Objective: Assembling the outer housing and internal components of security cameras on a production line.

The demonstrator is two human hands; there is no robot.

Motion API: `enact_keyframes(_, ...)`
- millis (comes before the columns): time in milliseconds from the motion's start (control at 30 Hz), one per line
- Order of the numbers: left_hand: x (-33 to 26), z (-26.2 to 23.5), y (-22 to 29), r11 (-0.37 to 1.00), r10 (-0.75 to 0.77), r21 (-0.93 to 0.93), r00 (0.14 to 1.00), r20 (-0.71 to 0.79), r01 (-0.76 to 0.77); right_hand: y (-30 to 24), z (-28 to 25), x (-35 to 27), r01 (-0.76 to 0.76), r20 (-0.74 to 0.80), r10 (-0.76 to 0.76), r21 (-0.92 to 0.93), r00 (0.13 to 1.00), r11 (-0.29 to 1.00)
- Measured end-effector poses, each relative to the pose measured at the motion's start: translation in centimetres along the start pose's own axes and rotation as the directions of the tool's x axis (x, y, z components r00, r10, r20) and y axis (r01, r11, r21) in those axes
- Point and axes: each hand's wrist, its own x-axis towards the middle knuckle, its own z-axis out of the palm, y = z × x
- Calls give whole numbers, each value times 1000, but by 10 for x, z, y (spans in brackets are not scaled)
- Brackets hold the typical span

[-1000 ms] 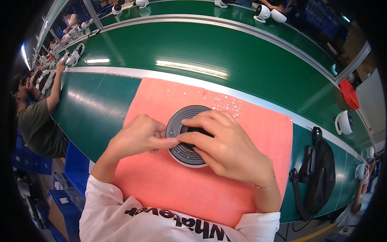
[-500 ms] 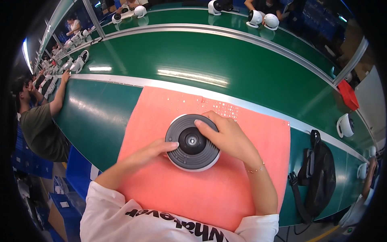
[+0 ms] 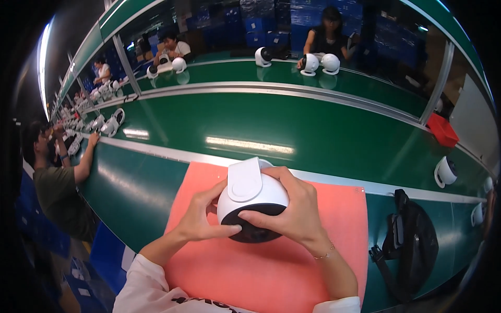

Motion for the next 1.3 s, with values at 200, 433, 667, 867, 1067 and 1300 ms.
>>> enact_keyframes(200, 41, -5, -33, 812, 126, -564, 989, -83, -151, 0, -1, 2, 29, -97, 4, 334, 995, 942)
enact_keyframes(433, 95, 65, -12, 525, -292, -836, 889, -353, -159, 34, 16, 1, 147, -409, -172, -91, 896, 985)
enact_keyframes(667, 140, 69, -38, 478, -142, -859, 949, -282, -184, 51, 4, 13, 83, -483, -26, 98, 875, 992)
enact_keyframes(867, 164, 80, -75, 594, -322, -785, 946, -33, 175, 121, -33, 27, -118, -199, 631, 899, 750, 422)
enact_keyframes(1067, 141, 110, -121, 938, -118, -279, 947, 300, 205, 173, -47, 25, -148, -387, 776, 844, 497, 515)
enact_keyframes(1300, 118, 126, -110, 871, 323, 304, 915, 241, -387, 154, -27, 12, -213, -93, 803, 940, 589, 266)
